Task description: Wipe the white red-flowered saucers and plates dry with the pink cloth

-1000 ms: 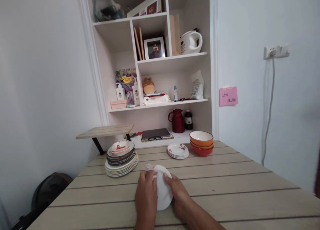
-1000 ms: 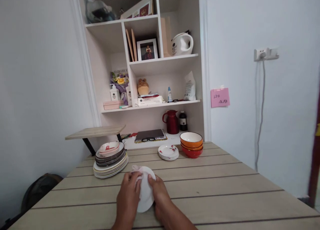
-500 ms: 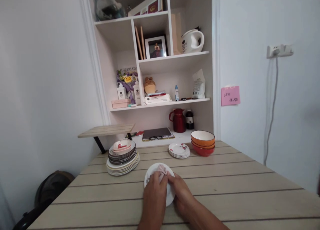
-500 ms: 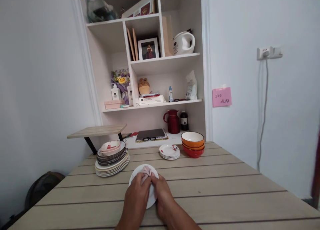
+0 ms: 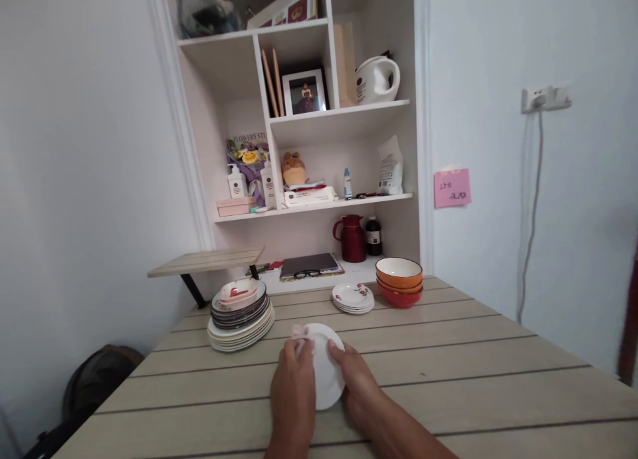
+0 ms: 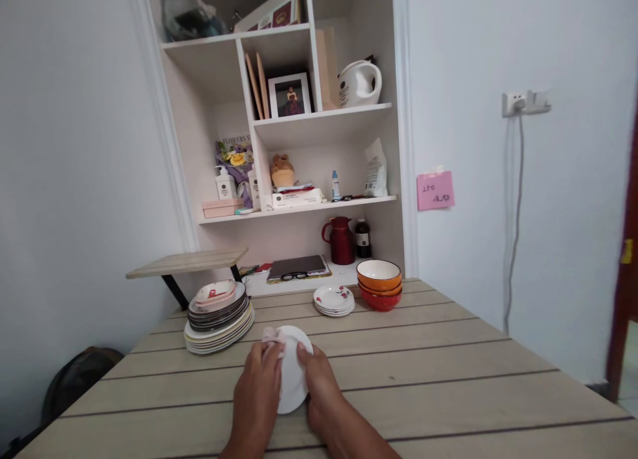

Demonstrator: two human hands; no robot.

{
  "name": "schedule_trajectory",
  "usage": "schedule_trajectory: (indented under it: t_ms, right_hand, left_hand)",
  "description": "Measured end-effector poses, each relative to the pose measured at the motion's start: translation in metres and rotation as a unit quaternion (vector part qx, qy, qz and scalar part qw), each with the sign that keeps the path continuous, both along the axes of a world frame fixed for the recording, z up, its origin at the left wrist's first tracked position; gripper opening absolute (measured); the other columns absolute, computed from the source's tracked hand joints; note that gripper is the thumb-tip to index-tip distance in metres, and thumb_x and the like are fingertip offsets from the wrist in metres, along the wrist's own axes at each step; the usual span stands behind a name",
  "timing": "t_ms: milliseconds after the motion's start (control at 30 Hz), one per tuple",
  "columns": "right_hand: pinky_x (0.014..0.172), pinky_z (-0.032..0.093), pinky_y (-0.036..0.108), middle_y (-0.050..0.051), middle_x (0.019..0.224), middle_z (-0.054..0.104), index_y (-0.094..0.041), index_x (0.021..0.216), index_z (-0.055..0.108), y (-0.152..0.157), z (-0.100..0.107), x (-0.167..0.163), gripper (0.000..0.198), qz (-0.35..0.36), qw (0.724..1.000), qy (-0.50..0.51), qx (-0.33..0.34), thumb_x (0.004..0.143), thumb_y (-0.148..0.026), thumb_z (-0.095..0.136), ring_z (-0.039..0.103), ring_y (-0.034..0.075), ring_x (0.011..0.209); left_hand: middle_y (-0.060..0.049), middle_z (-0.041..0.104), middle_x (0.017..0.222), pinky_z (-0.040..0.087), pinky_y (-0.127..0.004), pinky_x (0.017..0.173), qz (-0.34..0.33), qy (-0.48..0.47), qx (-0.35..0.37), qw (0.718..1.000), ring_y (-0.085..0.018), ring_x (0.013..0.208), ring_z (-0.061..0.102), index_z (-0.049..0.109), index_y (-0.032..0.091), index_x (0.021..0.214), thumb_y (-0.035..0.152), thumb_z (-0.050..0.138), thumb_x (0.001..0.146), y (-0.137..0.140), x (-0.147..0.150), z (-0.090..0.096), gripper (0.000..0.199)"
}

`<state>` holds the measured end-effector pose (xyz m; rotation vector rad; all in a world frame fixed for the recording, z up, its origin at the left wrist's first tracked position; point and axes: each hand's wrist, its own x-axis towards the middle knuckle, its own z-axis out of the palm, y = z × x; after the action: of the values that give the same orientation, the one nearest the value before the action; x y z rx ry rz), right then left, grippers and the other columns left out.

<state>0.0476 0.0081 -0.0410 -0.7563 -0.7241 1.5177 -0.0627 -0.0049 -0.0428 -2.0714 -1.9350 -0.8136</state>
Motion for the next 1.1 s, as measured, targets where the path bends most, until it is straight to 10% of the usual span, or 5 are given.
schedule_trajectory:
  t_ms: [133, 500, 867, 1100]
  right_hand:
    - [0.065, 0.051, 0.031, 0.009, 0.077, 0.078, -0.011, 0.098, 0.069, -0.001, 0.001, 0.0, 0.041, 0.026, 1.0, -0.006, 0.011, 0.068, -0.039, 0.074, 0.071, 0.024, 0.07]
    - [0.059, 0.053, 0.032, 0.01, 0.071, 0.077, -0.012, 0.091, 0.068, -0.001, 0.001, -0.002, 0.032, -0.01, 1.0, 0.019, -0.019, 0.072, -0.037, 0.072, 0.07, 0.023, 0.062]
    - [0.067, 0.053, 0.031, 0.007, 0.072, 0.076, -0.013, 0.085, 0.067, 0.001, 0.006, 0.008, 0.025, -0.025, 0.996, 0.065, -0.051, 0.074, -0.035, 0.072, 0.071, 0.021, 0.068]
    - [0.054, 0.049, 0.028, 0.005, 0.068, 0.075, -0.015, 0.092, 0.066, -0.001, 0.01, 0.001, 0.02, -0.038, 0.992, 0.053, -0.105, 0.081, -0.032, 0.066, 0.067, 0.018, 0.057]
  left_hand:
    - [-0.007, 0.06, 0.119, 0.045, -0.028, 0.082, -0.081, 0.042, 0.01, 0.996, -0.02, 0.099, 0.06, 0.063, 0.031, 0.122, 0.014, 0.041, 0.093, -0.004, 0.009, 0.002, 0.04]
    - [-0.009, 0.055, 0.117, 0.045, -0.03, 0.075, 0.074, -0.008, 0.007, 0.997, -0.023, 0.102, 0.057, 0.059, 0.027, 0.125, 0.024, 0.037, 0.097, 0.002, -0.007, 0.011, 0.036]
    - [-0.009, 0.056, 0.121, 0.048, -0.035, 0.091, -0.211, -0.002, 0.017, 0.977, -0.021, 0.109, 0.056, 0.06, 0.028, 0.125, 0.017, 0.039, 0.093, -0.011, 0.016, 0.002, 0.039]
    - [-0.014, 0.058, 0.123, 0.046, -0.042, 0.094, -0.025, -0.011, 0.041, 0.999, -0.027, 0.112, 0.055, 0.064, 0.021, 0.122, 0.019, 0.035, 0.094, 0.006, 0.004, 0.005, 0.04]
